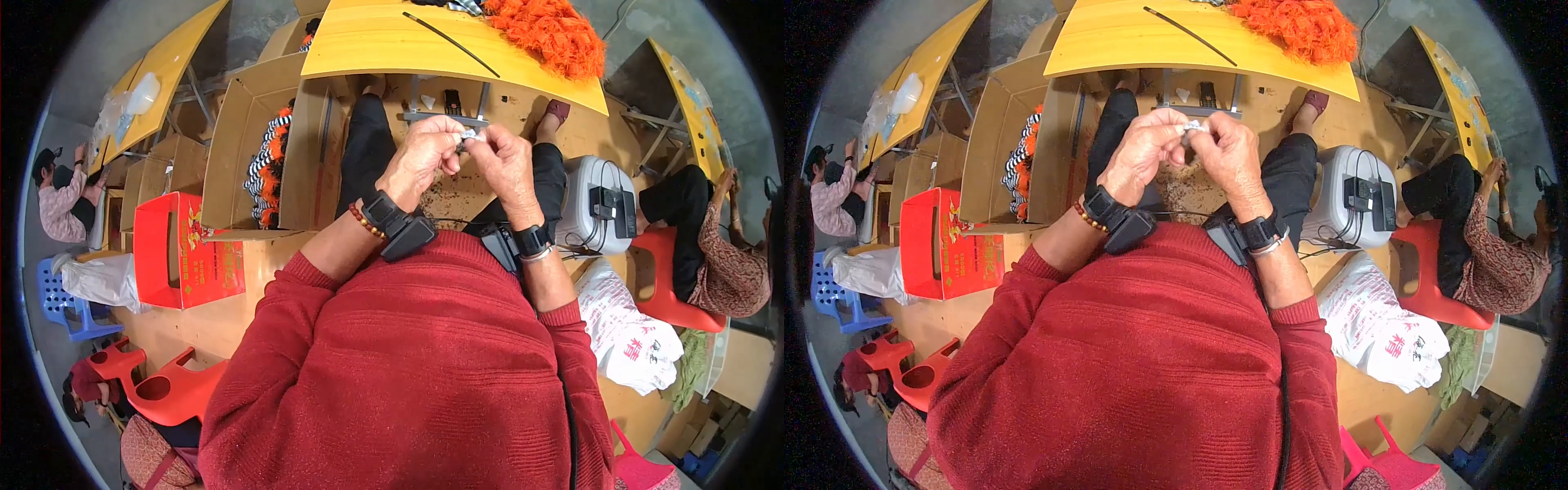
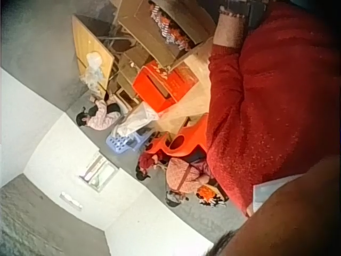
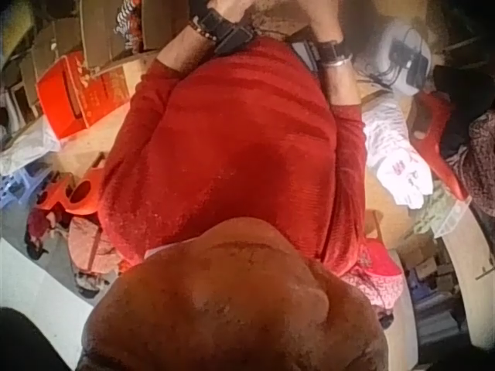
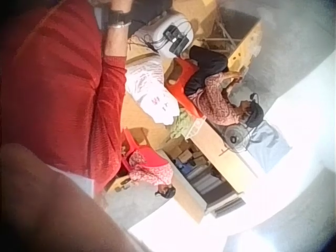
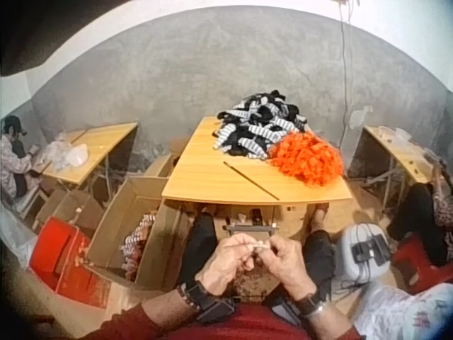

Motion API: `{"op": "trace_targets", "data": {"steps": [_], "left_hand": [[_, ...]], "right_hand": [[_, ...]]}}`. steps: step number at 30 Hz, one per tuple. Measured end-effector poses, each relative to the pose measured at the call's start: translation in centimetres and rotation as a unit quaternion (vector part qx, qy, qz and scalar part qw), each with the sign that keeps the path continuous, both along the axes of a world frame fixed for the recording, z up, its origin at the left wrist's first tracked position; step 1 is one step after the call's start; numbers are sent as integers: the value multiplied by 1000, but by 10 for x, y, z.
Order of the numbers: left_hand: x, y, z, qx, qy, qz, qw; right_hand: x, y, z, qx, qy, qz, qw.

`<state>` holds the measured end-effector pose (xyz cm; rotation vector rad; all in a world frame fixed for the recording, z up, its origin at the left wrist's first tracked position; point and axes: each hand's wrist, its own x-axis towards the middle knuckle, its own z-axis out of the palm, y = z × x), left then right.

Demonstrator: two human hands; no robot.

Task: The person assembles small toy-like components by attaching striped tubes to orange pom-pom bases.

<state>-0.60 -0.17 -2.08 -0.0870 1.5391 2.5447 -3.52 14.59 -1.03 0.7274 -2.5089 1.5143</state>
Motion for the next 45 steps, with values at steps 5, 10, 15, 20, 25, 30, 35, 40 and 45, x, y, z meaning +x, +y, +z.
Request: {"op": "trace_targets", "data": {"steps": [5, 10, 15, 20, 25, 30, 35, 40, 45], "left_hand": [[-3, 5, 6, -13, 5, 12, 1000], [-9, 0, -1, 96, -36, -80, 992], [-4, 4, -4, 150, -25, -166, 974], [1, 3, 9, 47, -29, -50, 997], [3, 16, 8, -15, 6, -6, 1000], [2, 14, 7, -67, 22, 50, 996], [1, 22, 7, -183, 39, 62, 980], [-4, 27, 10, -220, 13, 129, 967], [-12, 26, -1, -109, -14, 112, 988]], "right_hand": [[0, -2, 8, 37, 106, -95, 989], [-7, 0, -7, -6, 93, -70, 993], [-22, 29, -8, -341, -436, 41, 832], [-17, 22, -12, -152, -203, -64, 965], [-2, 7, -7, -65, -42, -118, 990], [-4, 6, -9, -138, -200, -1, 970], [-2, 6, -7, -80, -189, -19, 978], [2, -2, 3, 63, 82, -31, 994], [-4, -6, 0, 115, 117, -56, 985]]}}
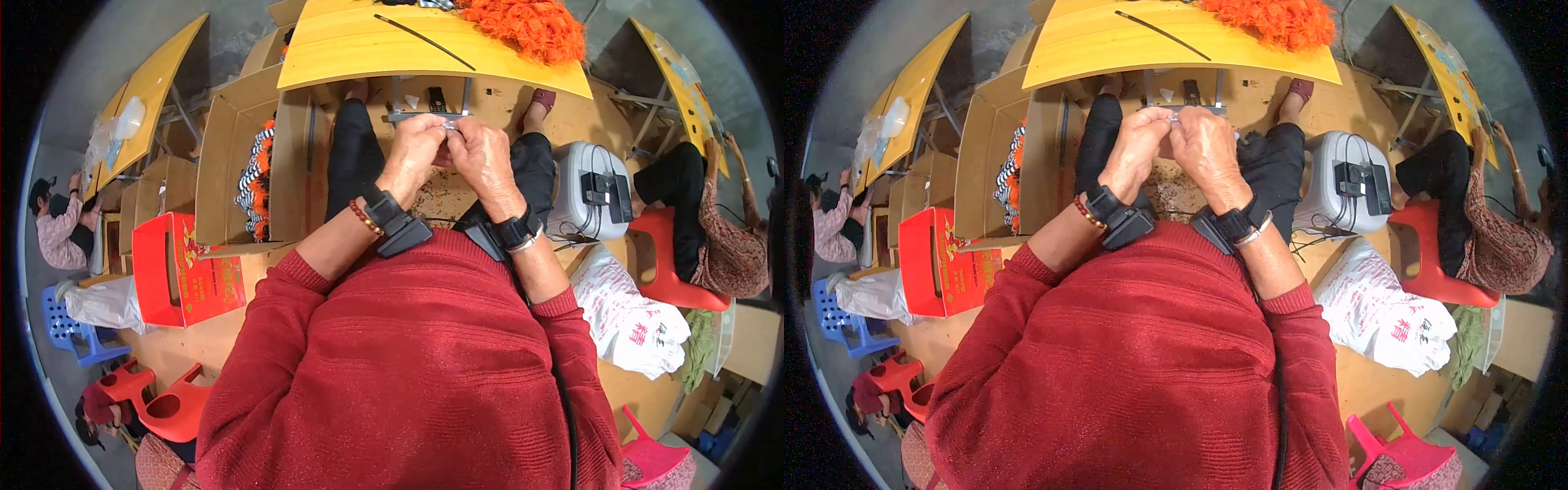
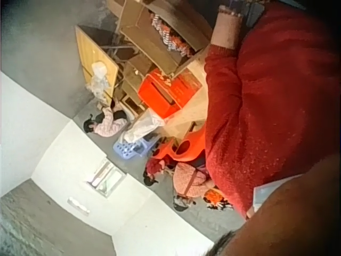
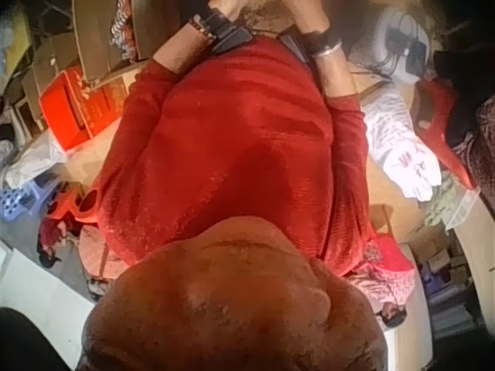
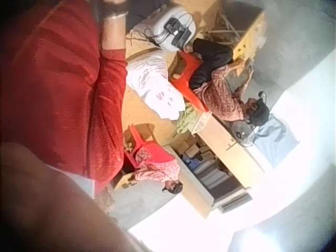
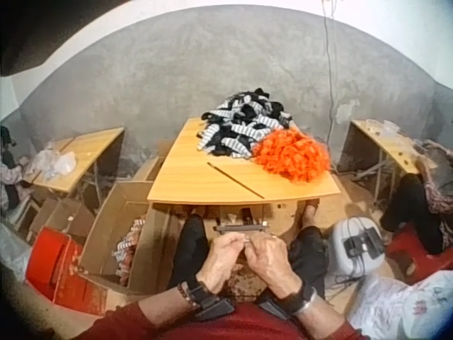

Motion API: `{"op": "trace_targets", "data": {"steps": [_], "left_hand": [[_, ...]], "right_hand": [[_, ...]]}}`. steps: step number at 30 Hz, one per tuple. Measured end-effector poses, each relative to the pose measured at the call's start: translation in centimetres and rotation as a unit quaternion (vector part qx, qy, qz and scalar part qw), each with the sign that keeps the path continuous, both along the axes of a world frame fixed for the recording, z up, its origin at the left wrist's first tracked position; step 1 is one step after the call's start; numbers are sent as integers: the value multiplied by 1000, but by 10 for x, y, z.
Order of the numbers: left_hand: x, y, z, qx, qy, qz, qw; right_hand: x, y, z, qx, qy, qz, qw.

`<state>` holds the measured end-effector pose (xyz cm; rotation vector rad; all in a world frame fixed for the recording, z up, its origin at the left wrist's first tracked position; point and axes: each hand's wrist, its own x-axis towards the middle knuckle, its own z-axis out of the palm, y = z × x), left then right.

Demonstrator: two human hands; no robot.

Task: The person assembles small toy-like components by attaching striped tubes to orange pom-pom bases.

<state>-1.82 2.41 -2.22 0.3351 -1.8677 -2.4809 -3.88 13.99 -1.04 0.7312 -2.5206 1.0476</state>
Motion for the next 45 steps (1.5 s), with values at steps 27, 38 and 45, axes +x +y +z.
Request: {"op": "trace_targets", "data": {"steps": [27, 38, 45], "left_hand": [[5, -17, 11, 19, 62, -157, 985], [8, -33, 6, -1, 36, -122, 992], [-23, -21, -13, -168, 98, -139, 971]], "right_hand": [[-2, 11, 2, -128, -131, 22, 983], [4, 14, -2, -233, -316, 101, 914], [-4, 7, -10, -142, -73, 93, 983]]}}
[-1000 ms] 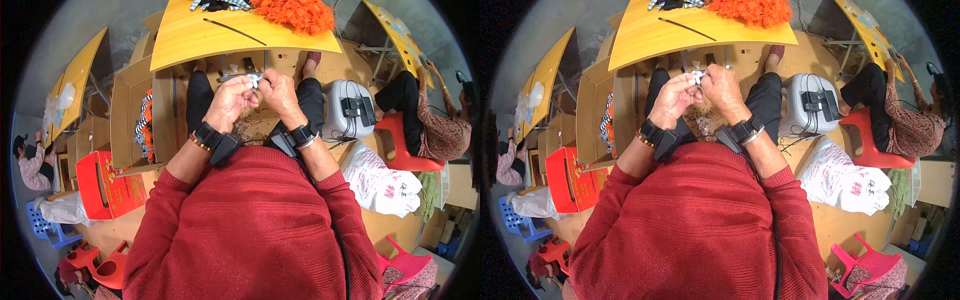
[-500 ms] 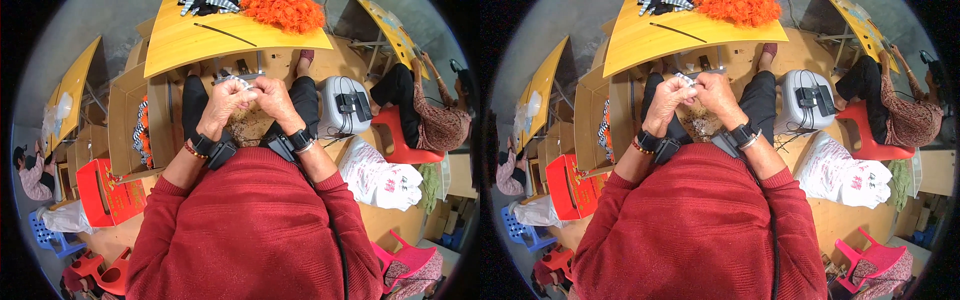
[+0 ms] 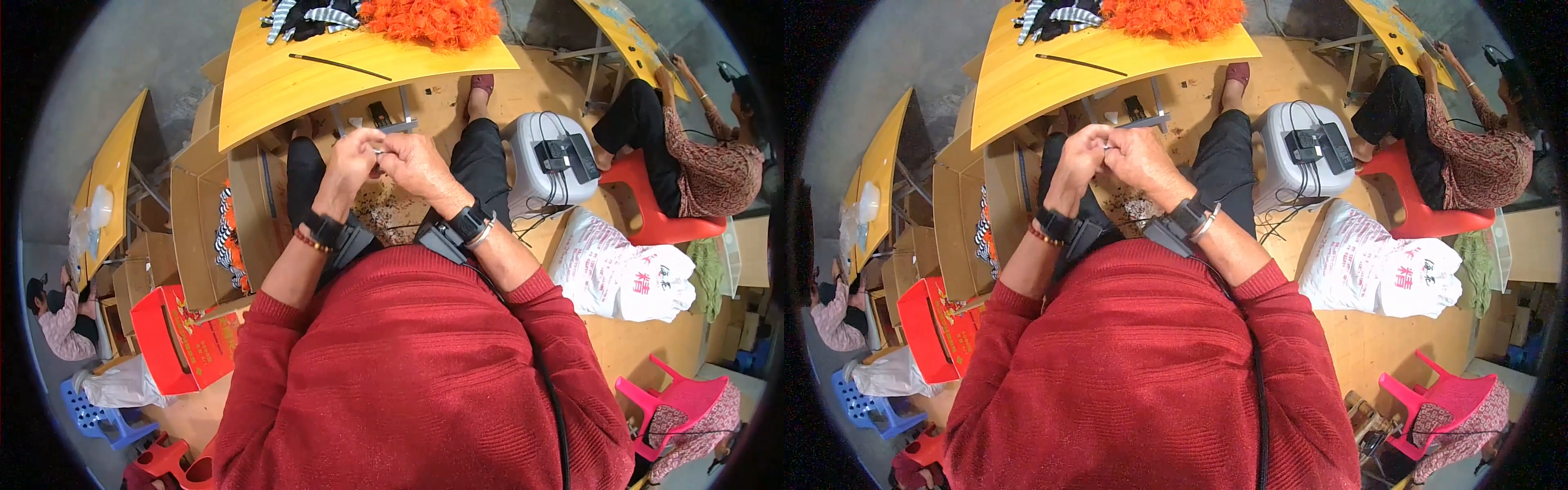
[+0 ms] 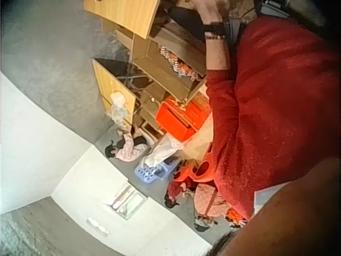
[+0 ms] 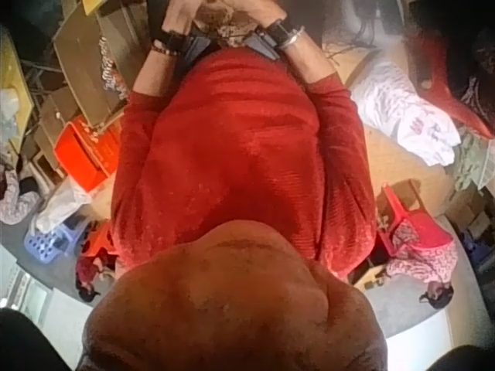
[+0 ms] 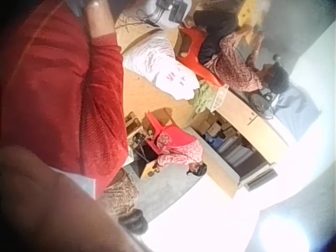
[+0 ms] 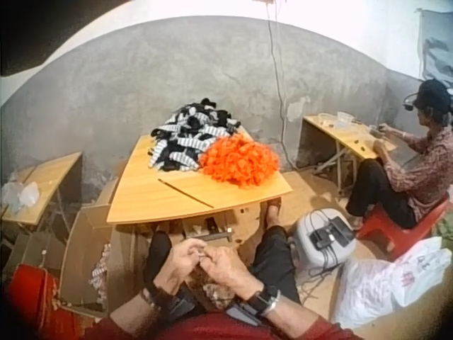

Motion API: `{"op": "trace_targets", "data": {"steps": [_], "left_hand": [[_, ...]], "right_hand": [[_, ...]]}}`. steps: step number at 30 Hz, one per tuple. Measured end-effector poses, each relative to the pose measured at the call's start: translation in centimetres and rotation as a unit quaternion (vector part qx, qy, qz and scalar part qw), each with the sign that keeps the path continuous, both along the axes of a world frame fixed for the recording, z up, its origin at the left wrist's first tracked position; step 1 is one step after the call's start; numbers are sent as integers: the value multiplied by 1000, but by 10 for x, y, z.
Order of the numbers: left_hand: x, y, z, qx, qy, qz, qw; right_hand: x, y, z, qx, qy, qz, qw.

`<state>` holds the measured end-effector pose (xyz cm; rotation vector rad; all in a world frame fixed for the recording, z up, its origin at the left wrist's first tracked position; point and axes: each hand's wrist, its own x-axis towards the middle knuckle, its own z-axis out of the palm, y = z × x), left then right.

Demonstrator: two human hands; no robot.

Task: The person assembles small toy-like components by attaching striped tubes to orange pom-pom bases.

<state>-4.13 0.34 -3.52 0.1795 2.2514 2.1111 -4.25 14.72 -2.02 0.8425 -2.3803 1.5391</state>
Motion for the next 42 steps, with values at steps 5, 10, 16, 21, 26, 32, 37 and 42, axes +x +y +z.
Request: {"op": "trace_targets", "data": {"steps": [5, 10, 16, 21, 26, 32, 37, 42], "left_hand": [[-15, 11, -11, 271, -186, -18, 944], [1, 16, -7, 292, -195, 2, 936], [8, -1, -3, 248, -200, -18, 948], [6, -12, -11, 271, -196, -6, 942], [17, -20, -2, 298, -216, -10, 930], [26, -16, 14, 347, -214, -173, 897], [36, -7, 34, 156, -124, -195, 960], [31, -4, 17, 241, -165, -77, 953]], "right_hand": [[-2, 5, 0, 47, -8, -70, 996], [-6, 11, -15, 94, 41, -121, 987], [-5, 1, -13, 132, 59, -116, 983], [1, -4, -3, 117, 64, -110, 985], [4, -9, 2, 116, 66, -92, 987], [-7, -1, -6, 14, 66, -75, 995], [4, 22, -2, -124, -207, 64, 968], [6, 26, -1, -259, -429, 170, 849]]}}
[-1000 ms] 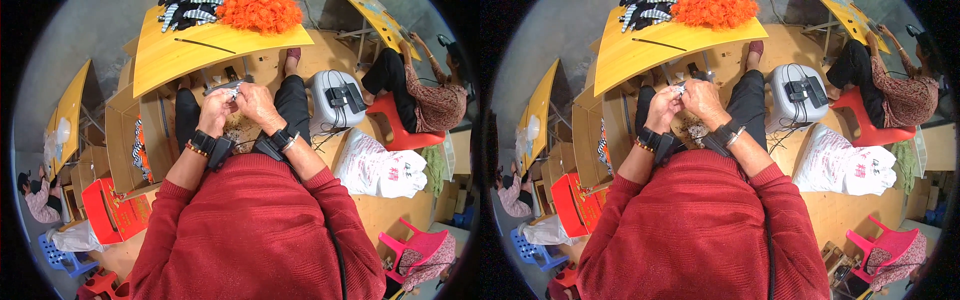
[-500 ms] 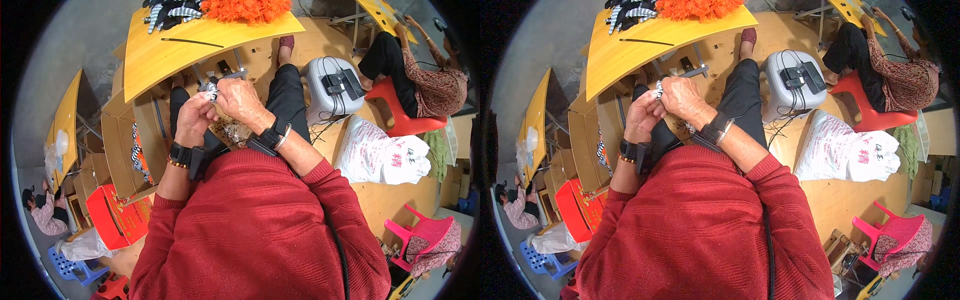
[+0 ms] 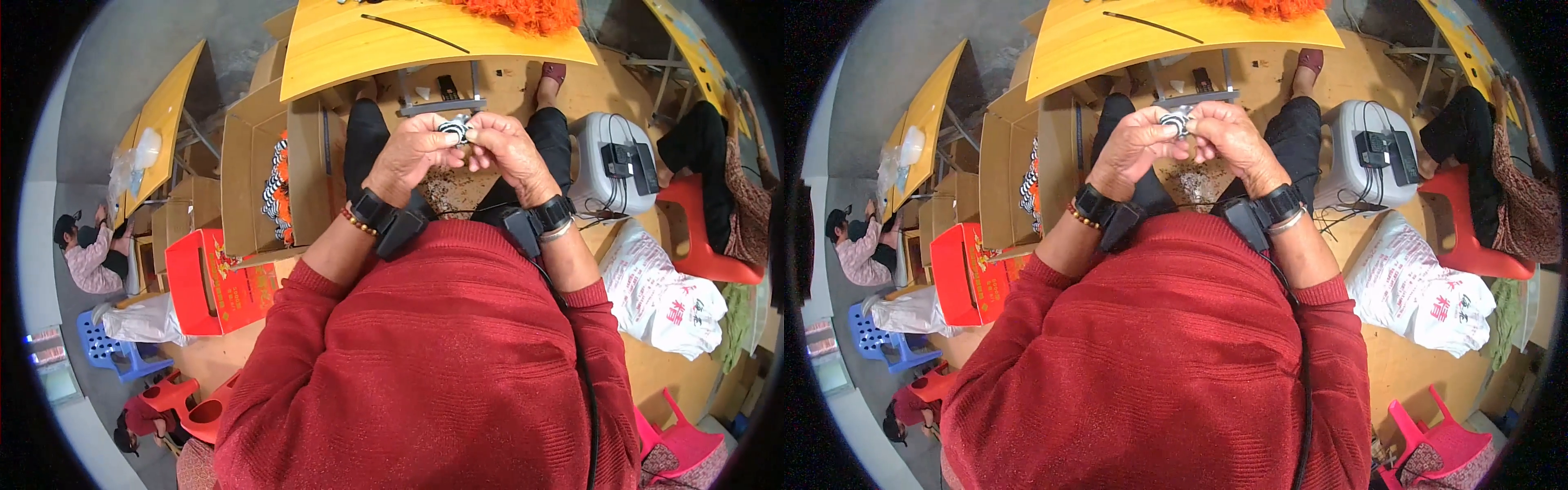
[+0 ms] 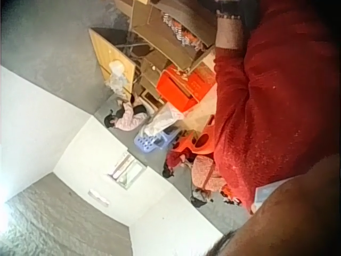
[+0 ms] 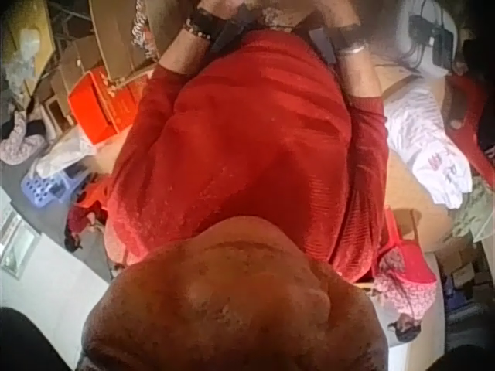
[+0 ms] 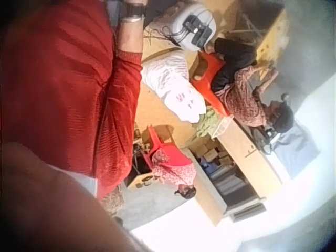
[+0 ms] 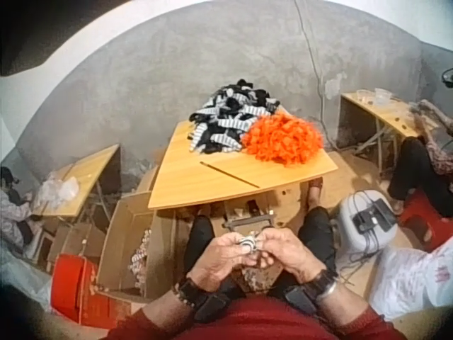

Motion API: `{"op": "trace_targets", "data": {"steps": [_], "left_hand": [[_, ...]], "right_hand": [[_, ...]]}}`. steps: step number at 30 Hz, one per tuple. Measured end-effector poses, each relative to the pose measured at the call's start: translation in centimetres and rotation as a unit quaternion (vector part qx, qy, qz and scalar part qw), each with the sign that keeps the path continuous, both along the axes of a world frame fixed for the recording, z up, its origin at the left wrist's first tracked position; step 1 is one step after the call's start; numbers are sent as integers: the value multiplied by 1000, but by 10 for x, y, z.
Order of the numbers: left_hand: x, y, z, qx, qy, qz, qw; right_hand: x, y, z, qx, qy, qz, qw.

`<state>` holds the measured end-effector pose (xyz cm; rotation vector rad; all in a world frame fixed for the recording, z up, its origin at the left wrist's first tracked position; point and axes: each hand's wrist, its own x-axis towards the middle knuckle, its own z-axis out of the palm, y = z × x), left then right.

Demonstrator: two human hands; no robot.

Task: The person assembles small toy-like components by attaching striped tubes to orange pom-pom bases.

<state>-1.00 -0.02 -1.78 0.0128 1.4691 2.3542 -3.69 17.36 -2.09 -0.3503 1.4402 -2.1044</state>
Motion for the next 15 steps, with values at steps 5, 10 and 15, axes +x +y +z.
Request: {"op": "trace_targets", "data": {"steps": [5, 10, 15], "left_hand": [[1, 1, -6, 48, 12, 20, 999], [2, 13, -2, -7, 4, 102, 995], [0, 8, -2, -9, -2, 35, 999]], "right_hand": [[-3, -1, -2, -32, -9, -3, 999], [-3, -4, -1, 73, 55, -12, 996], [-1, -4, 1, 258, 310, -142, 904]]}}
